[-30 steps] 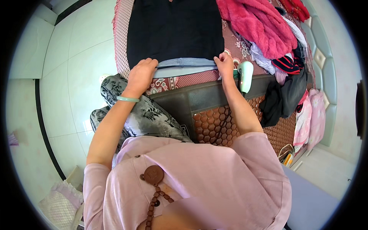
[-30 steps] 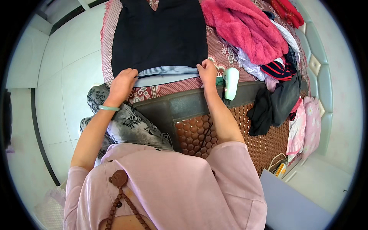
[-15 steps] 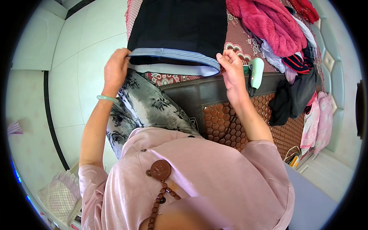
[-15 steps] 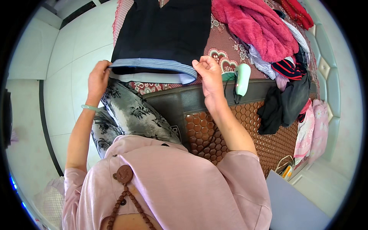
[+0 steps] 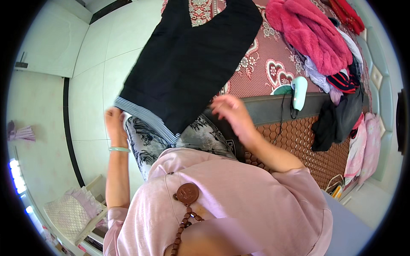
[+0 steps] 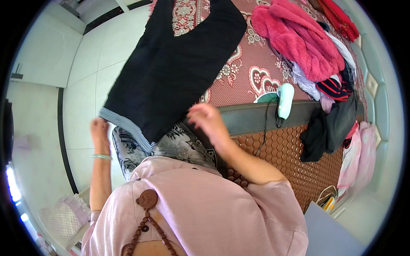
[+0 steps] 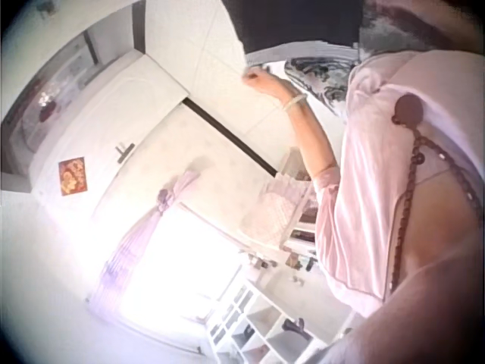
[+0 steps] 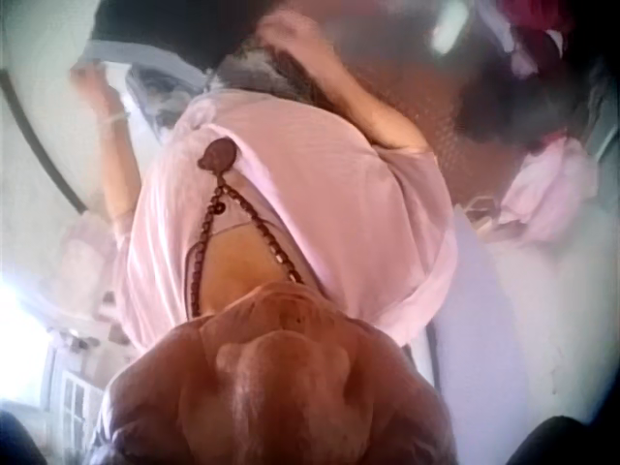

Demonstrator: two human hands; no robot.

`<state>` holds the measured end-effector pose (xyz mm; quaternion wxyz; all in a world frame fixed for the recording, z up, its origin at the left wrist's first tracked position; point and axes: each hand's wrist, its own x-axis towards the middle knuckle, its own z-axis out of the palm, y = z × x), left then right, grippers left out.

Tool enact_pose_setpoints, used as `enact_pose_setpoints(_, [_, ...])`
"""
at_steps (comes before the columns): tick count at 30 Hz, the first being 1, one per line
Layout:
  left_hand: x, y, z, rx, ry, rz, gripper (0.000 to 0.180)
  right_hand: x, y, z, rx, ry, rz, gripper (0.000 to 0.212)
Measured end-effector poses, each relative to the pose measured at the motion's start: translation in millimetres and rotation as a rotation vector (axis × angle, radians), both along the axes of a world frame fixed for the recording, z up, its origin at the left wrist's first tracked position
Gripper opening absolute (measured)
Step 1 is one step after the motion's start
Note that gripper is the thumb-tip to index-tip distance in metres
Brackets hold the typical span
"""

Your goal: The person uses a lint roller to remove lint from a pair of black pants, systematically rolling the device over the fabric while turning and repositioning the pants on a bed.

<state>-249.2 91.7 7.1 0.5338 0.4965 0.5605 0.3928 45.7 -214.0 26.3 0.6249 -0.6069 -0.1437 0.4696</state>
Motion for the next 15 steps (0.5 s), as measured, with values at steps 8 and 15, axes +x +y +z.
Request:
enact_pose_setpoints(8, [20.8,-120.1,5.4,-0.755,-0.765,-0.331,0.035,170.2,55.6,-75.1,-0.056,-0.121,-0.527,0.029])
enact_pose_setpoints(15, [58.4,-121.3,46.9,-0.679,-0.621,-0.308,0.027,214.3,146.2,-52.3,0.222,-0.131,-0.7,0.031])
